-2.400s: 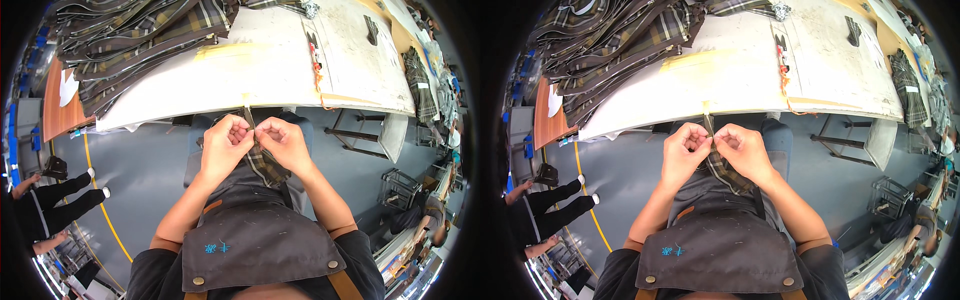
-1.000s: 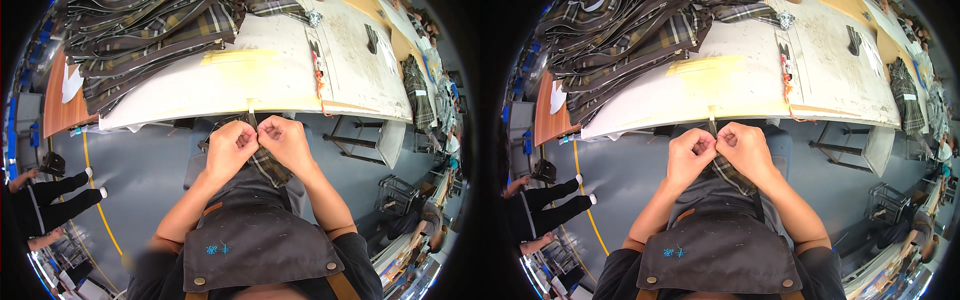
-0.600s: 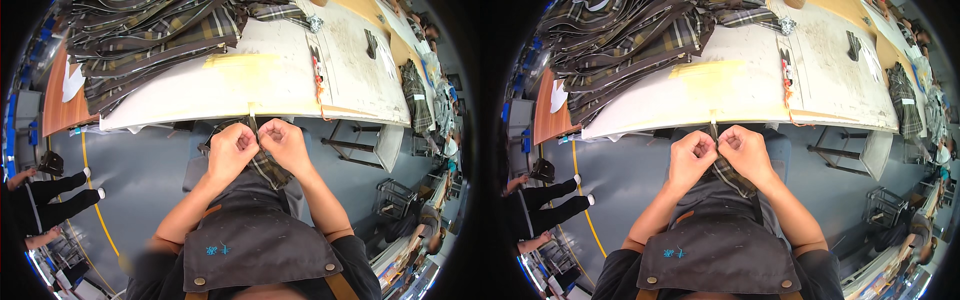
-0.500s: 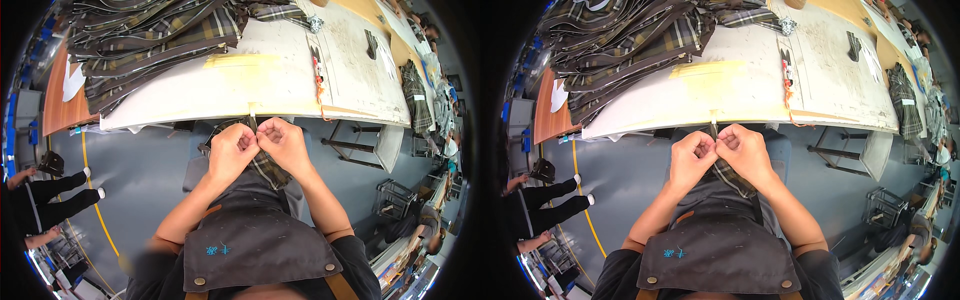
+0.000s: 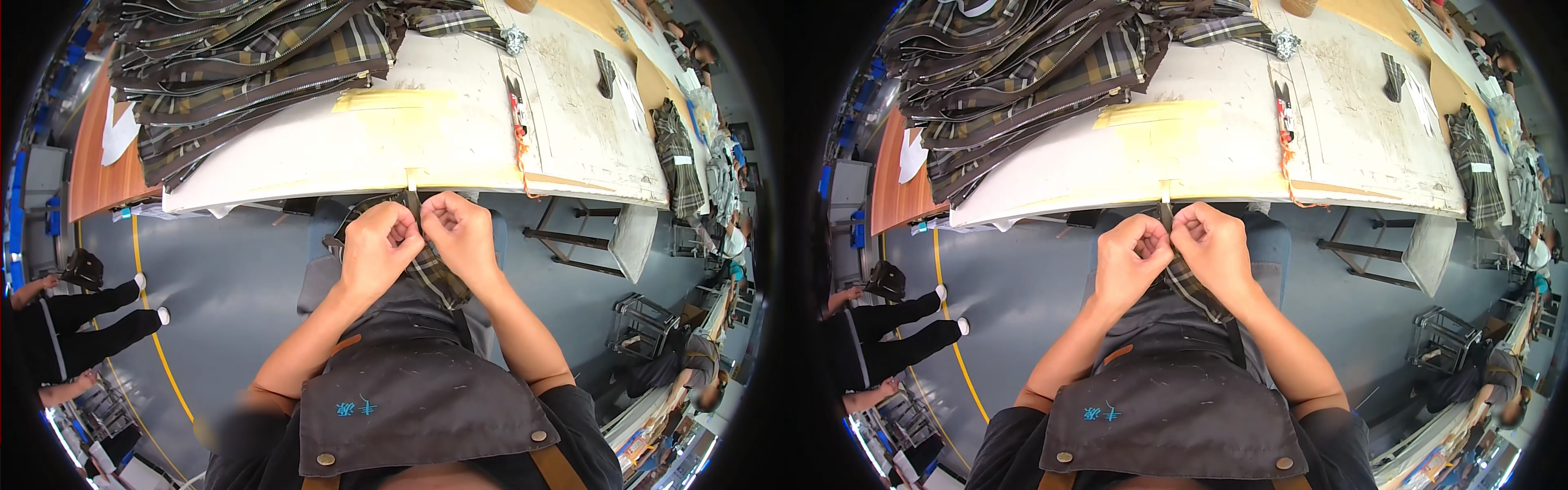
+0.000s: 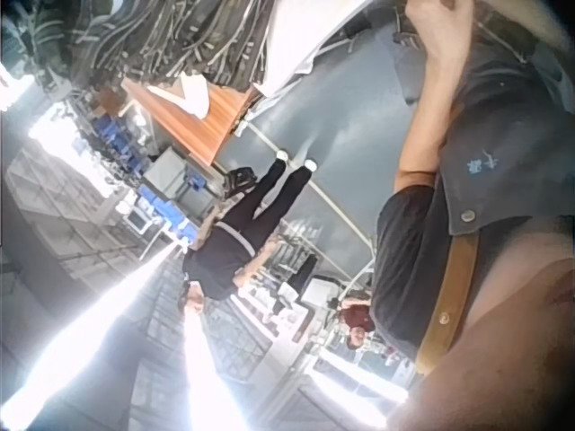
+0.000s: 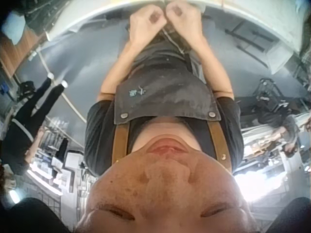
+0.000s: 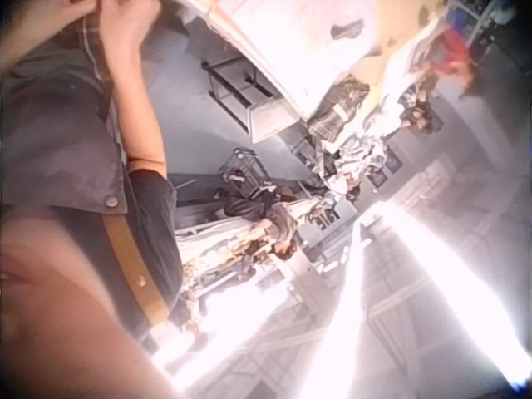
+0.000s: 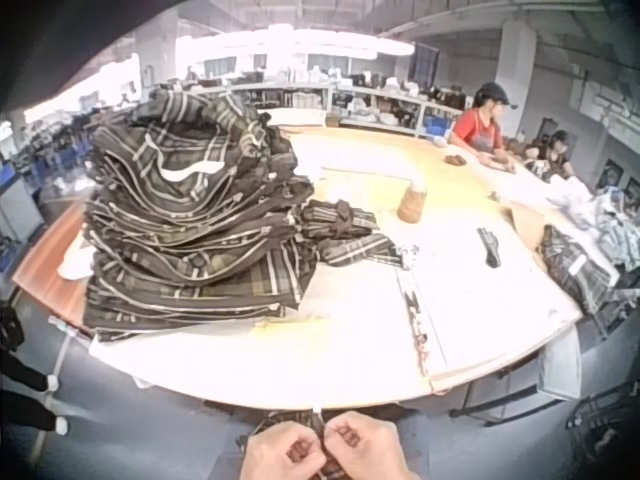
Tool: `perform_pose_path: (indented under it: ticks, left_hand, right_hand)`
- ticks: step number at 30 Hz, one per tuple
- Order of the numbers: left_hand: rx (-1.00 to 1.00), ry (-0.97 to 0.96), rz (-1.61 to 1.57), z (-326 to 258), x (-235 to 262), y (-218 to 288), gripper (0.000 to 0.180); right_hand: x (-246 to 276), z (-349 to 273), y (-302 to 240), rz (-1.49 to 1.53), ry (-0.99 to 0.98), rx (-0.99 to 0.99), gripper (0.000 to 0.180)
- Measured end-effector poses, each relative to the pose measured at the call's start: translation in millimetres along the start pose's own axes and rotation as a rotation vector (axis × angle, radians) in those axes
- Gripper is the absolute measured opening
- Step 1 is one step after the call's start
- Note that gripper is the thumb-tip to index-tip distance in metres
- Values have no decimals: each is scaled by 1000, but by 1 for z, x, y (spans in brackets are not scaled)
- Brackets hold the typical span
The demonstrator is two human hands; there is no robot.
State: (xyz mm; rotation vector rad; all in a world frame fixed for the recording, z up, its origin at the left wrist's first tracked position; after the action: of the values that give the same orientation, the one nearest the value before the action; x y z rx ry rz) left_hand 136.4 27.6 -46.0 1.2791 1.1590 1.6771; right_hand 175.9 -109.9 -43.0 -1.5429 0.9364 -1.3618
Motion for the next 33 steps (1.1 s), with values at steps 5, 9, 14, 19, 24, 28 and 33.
perform_pose_path:
  ticks: [5,9,14,19,24,28,33]
  left_hand:
    - [56,58,15,5,1,5,11]
    - [-64,37,90,13,2,9,9]
    - [9,1,84,17,1,8,5]
    - [155,11,-76,13,2,4,5]
    - [47,-1,-11,14,3,4,6]
    - [68,-17,-18,13,4,5,6]
    - [67,-8,-20,13,5,5,5]
  right_hand:
    - [-1,-2,9,218,-38,-138,6]
    - [1,0,7,153,-28,-19,5]
    - [1,4,12,166,-37,-58,5]
    - [1,5,3,57,-24,-7,6]
    - [6,12,-14,-104,-26,178,9]
    - [7,15,-12,-121,-63,160,10]
    - [9,15,-19,-159,-136,138,8]
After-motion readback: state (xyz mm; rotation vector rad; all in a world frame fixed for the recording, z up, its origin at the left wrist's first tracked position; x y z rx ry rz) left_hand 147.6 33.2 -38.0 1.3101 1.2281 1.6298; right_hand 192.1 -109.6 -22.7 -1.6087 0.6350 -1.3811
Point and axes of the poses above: each hand's wrist, its own z-axis towards the middle knuckle, its own x-axis out of the back of the hand, y = z × x, the point moved 3 cm from there along z, towards the middle knuckle, and after that the axes turned 6 degrees about y, right-handed, at the moved point
